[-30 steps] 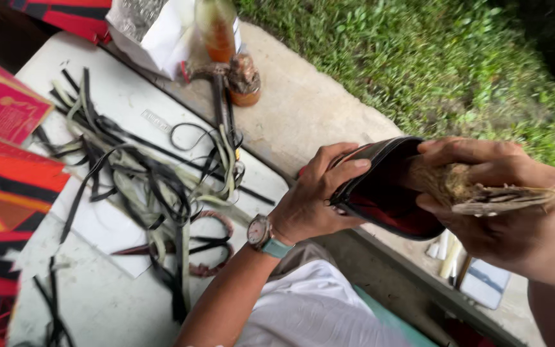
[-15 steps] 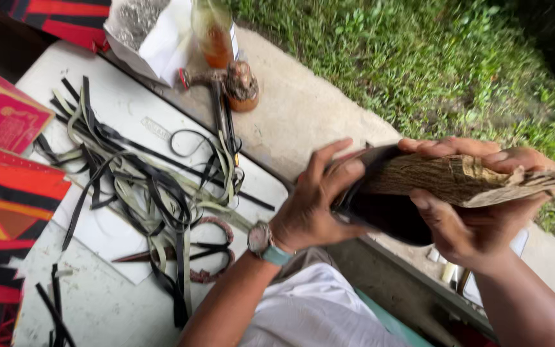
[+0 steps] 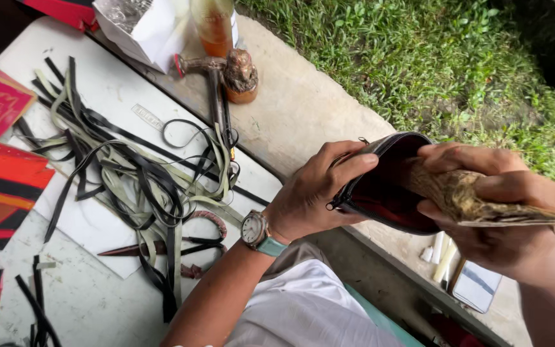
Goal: The person sits at a table with colorful patchwork leather pouches and turns one pouch right side out, using a wooden dowel to push out the seams and corners. They then smooth and press the pouch, set it with the finished pouches, and pick up another pouch to continue.
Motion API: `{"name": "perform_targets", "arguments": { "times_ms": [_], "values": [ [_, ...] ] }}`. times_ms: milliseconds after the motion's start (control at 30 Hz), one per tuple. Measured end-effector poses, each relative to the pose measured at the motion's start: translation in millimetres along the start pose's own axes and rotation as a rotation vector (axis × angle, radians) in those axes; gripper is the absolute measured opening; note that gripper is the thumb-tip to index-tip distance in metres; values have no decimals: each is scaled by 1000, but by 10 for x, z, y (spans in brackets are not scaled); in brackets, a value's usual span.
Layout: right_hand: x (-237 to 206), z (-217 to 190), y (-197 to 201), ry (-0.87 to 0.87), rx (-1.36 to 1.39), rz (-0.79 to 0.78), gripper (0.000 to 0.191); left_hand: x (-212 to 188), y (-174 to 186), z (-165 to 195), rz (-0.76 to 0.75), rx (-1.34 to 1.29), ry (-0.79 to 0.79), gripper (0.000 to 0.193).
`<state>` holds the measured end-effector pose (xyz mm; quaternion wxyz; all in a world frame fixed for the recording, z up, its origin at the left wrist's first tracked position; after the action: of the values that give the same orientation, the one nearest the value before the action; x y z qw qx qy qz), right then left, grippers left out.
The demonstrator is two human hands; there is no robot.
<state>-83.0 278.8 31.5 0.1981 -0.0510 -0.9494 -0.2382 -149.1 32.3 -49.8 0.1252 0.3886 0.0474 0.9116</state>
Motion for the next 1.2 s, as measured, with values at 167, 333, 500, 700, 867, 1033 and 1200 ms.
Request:
{"name": "perform_targets", "arguments": {
  "times_ms": [167,333,500,700,867,1033,1200],
  "values": [
    [307,-433,-192,119,80,70,50,1,7,-8,-2,-58,0,95],
    [435,-459,-402,134,195,79,45,54,5,-13,25,-49,-5,96],
    [123,-388,-368,1,156,173,36,0,-38,-83,24,-51,41,97],
    [210,-278,-435,-65,327,128,48,-20,-37,-113,2,0,15,95],
    [215,-348,-508,181,198,54,42,25,10,-66,28,-24,12,94],
    [97,-93,-199,90,167,113,34,19,37,-52,29,0,7,93],
    [101,-208,-188,161,-85,6,39,34,21,-118,20,-68,11,93]
  ]
}}
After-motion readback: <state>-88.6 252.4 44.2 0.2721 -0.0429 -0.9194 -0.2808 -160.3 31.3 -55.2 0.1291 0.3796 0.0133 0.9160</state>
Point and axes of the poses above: each hand's wrist, its own x-axis towards the middle knuckle, its own y-axis out of the back of the hand, z = x × y, the point moved 6 cm from there along x, towards the middle knuckle, and after that the axes turned 12 degrees about z, right-handed, at the moved point
